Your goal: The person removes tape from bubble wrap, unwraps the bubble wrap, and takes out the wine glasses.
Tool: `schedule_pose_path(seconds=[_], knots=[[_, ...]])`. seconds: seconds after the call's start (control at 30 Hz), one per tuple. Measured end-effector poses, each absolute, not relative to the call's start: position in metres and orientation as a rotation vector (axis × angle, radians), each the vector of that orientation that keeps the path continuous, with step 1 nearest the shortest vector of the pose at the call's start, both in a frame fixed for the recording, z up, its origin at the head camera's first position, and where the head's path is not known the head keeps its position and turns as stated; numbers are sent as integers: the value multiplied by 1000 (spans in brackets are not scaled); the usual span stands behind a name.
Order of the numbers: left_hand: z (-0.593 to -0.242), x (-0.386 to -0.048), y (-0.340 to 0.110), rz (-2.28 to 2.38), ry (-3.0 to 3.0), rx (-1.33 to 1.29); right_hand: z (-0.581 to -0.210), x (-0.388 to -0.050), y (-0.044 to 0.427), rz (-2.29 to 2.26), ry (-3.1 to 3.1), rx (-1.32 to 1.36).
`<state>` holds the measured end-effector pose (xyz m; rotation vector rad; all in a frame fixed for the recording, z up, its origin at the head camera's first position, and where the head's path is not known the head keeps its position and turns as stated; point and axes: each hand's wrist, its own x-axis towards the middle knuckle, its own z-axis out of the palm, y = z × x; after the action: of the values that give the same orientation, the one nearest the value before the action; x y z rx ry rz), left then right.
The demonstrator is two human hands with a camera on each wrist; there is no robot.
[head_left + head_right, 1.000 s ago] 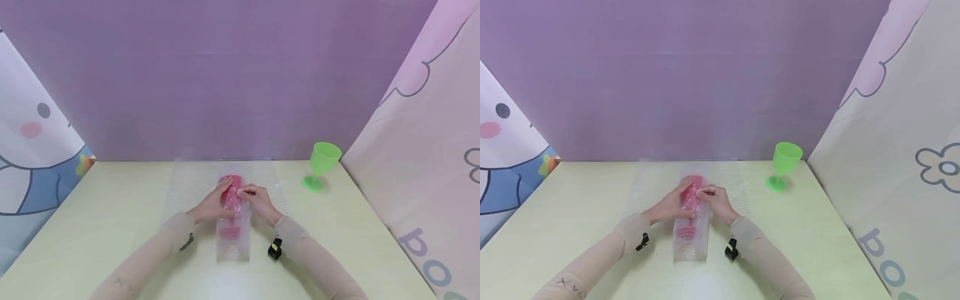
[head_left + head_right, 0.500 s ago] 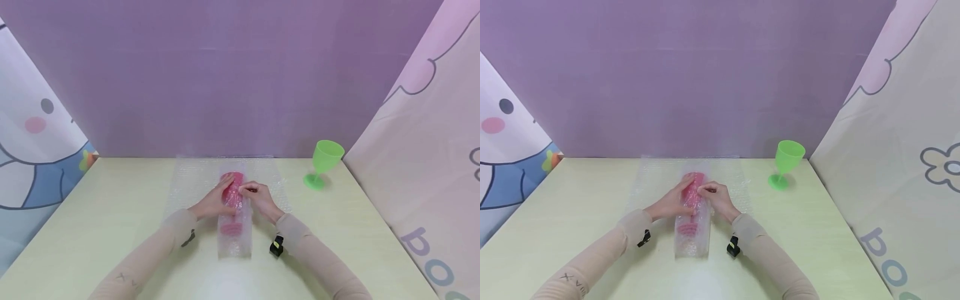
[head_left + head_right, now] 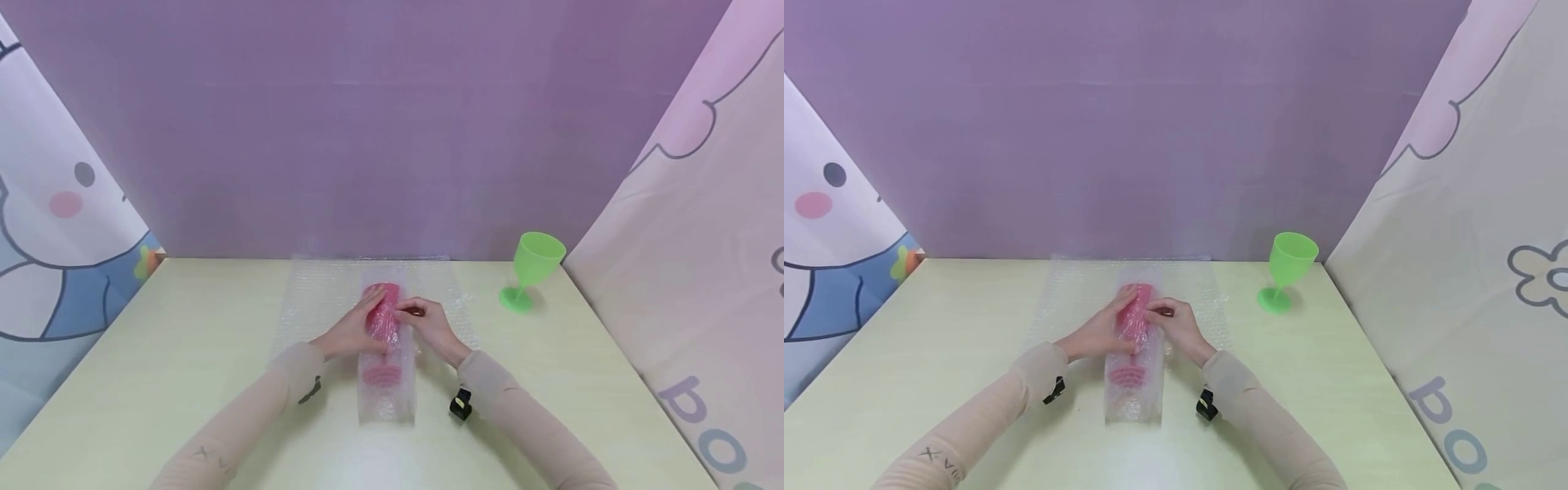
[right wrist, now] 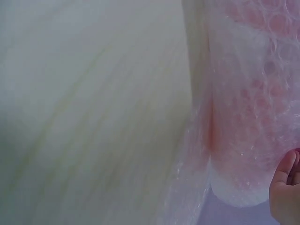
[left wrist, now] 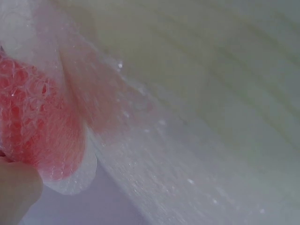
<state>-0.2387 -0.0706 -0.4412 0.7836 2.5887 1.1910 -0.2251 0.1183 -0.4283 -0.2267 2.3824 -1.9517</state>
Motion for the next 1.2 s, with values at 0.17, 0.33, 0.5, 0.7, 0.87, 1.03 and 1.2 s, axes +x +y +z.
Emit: schedule_pose_path(seconds=[0.17,0.33,0.5,0.7,0.87,1.03,1.2], knots=[[-442,-239,-70,1204,2597,808,-427,-224,126,-1924,2427,-230],[-441,-239,-69,1223,2581,801,-430,-223,137,-1873,2507,-194],[-442,-238,-69,1219,2576,791,-434,-219,149,-1867,2509,-78],[-439,-237,-71,1224,2585,780,-435,-215,163,-1828,2537,-4],[-438,-237,-72,1208,2594,772,-439,-214,174,-1861,2474,51],[-439,-236,-73,1224,2580,764,-446,-215,183,-1954,2320,132],[-440,-237,-72,1228,2580,769,-449,-212,188,-1976,2246,186]])
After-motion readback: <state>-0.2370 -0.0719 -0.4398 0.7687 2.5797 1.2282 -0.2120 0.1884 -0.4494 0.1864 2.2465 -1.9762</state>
